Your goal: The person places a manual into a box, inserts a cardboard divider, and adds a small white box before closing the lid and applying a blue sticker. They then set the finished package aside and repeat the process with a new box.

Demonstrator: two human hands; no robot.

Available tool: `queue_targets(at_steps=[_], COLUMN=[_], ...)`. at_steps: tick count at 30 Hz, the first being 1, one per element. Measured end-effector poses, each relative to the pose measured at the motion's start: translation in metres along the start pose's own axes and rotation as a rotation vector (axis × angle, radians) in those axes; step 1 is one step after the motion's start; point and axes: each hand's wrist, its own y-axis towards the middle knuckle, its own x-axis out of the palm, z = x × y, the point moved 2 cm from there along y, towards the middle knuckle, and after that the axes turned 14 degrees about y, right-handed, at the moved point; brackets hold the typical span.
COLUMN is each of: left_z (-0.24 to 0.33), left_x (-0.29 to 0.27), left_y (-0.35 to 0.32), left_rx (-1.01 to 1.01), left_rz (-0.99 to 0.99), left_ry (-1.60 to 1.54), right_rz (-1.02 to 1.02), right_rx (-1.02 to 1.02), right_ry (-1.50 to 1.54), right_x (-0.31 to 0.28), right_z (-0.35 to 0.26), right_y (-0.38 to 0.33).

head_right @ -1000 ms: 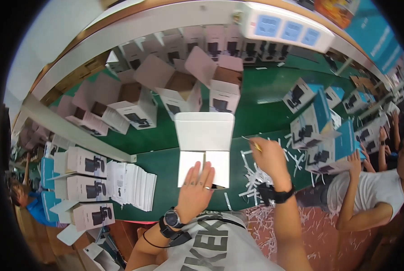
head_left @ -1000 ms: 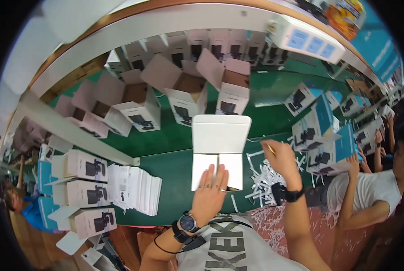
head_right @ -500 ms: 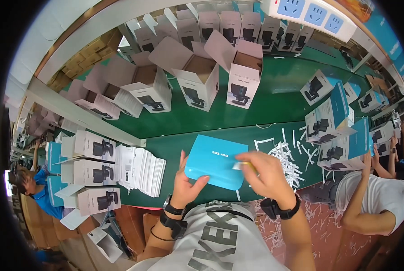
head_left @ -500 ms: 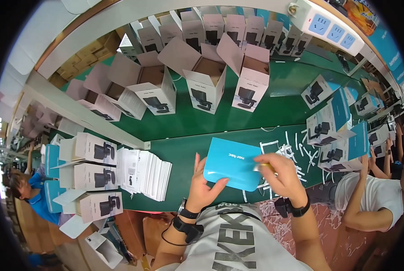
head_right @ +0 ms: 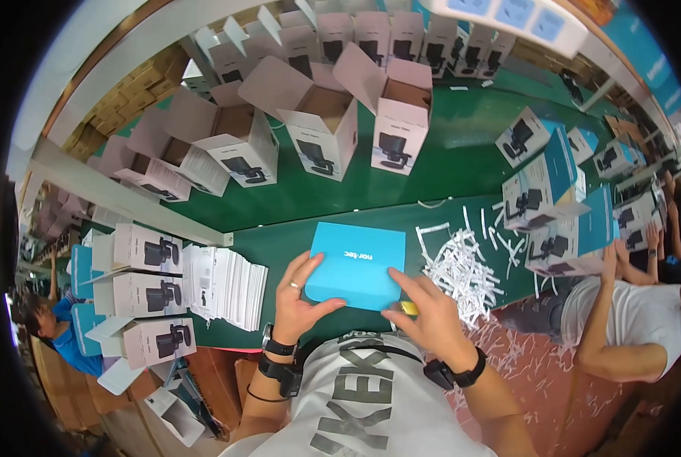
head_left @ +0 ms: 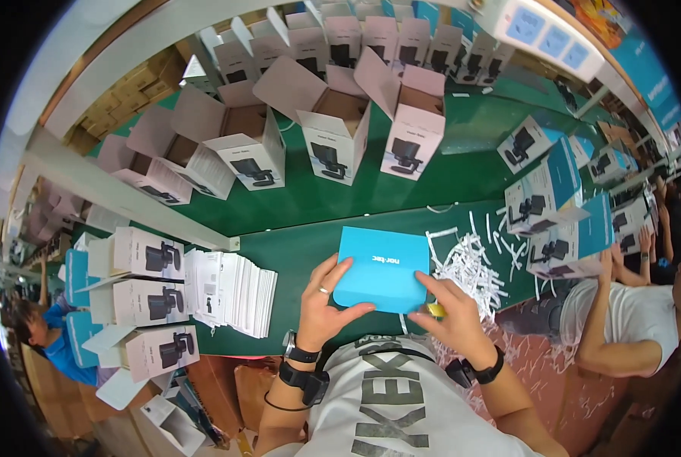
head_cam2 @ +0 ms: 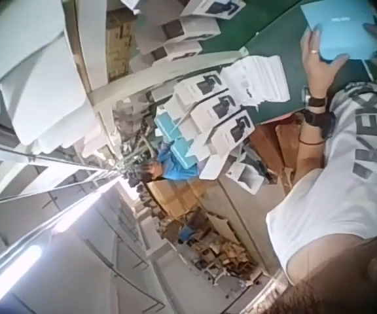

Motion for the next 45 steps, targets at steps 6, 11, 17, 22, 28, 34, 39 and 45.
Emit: queue_targets(at_steps=[6,11,17,22,28,34,39,45], left_z=[-0.012,-0.016,-0.032,-0.029,0.032,0.002,0.016,0.024], left_x=[0.013,0.007,0.009,-0.006,-0.004,0.040,0.011,0.001], left_y=[-0.013,-0.002,0.005,0.009,0.050,0.036,0.064,0.080], left_rx=[0.112,0.317,0.476,0.468,0.464,0.538,0.564,0.570], left_rz=[0.221,0.305,0.343,0.216,-0.251,-0.302,-0.342,-0.354], left_ry=[0.212,0.440,0.440,0.476,0.654,0.794,0.684,0.799], right_rz=[0.196,0.322,0.359,0.290,0.116,0.290,0.272,0.103], right_rx=[-0.138,-0.219,-0.314,-0.357,-0.431,-0.462,-0.482,-0.540], right_ry=[0.077,0.173,0.138,-0.057,-0.159,-0.014,-0.029,0.163], right_x=[0.029,0.037,0.049,0.043,0.051,0.074,0.055,0.030], right_z=[0.033,0.041,0.061,0.061,0.045,0.070,0.066,0.082], right_y=[-0.005,0.000,-0.001,0.004,0.021,0.016,0.027,0.038])
